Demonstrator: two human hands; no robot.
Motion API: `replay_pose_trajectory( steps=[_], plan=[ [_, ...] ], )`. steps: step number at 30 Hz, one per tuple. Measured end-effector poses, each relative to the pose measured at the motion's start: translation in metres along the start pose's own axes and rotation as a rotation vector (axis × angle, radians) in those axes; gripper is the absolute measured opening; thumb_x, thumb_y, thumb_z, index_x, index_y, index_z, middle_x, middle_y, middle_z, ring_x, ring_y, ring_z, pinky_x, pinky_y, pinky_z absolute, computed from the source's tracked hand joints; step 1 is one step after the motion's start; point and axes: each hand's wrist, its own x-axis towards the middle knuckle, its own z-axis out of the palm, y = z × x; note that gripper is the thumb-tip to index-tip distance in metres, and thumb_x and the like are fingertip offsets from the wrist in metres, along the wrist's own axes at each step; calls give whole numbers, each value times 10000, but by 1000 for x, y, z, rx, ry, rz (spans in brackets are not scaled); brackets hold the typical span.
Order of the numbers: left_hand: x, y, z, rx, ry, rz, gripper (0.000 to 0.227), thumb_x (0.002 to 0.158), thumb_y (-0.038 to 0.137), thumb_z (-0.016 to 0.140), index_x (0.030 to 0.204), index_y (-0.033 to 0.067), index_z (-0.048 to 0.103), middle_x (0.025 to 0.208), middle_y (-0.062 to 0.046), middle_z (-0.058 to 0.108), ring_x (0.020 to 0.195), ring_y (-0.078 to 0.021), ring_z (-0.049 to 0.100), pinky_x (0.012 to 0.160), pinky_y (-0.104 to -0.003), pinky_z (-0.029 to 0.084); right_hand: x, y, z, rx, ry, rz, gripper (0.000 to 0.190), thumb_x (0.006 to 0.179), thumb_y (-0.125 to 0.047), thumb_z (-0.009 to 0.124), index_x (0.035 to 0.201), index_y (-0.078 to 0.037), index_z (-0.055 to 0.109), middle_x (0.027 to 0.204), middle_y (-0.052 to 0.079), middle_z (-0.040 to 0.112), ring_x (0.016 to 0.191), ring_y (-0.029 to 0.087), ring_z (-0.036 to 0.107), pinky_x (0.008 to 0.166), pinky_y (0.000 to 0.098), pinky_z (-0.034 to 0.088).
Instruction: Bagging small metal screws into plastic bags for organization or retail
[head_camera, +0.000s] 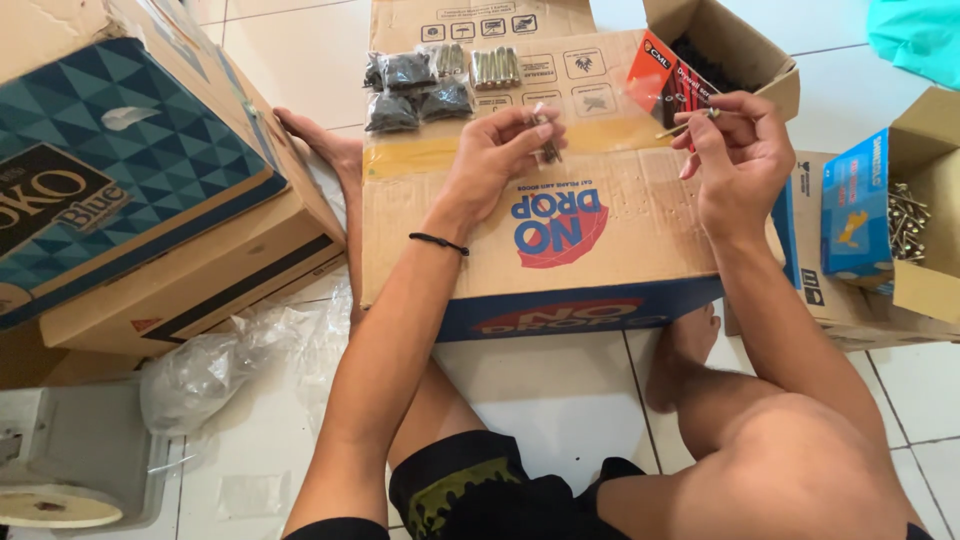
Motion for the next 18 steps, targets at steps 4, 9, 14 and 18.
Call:
replay_pose_trajectory(
  steps=[4,9,14,18],
  plan=[
    [3,4,-5,-46,190,75,313,931,27,698,1237,-27,664,1099,-169,752,1009,-231,738,893,-295,628,-3,16,-3,-24,-7,-5,155,1062,8,771,1090,-48,629,947,82,634,728,134,574,564,239,499],
    [4,3,-7,-53,302,154,280,917,74,718,1187,3,695,1083,-168,759,978,-242,754,915,-375,638,-6,4,2,-258,-195,46,120,986,-19,779,1074,-45,700,971,77,704,804,125,649,673,226,565],
    [10,-9,-12,-99,296,177,281,905,66,735,1168,-27,699,1047,-179,756,938,-258,761,890,-367,646,-5,31,-4,-542,-393,-56,81,893,-71,743,964,-100,770,945,53,670,707,134,540,625,266,451],
    [15,-19,-18,-66,273,261,263,933,57,760,1186,-1,711,1051,-207,757,933,-324,773,840,-445,657,-6,64,-10,-697,-342,-463,132,859,-165,818,990,-150,805,930,47,708,884,233,669,725,330,571]
  ],
)
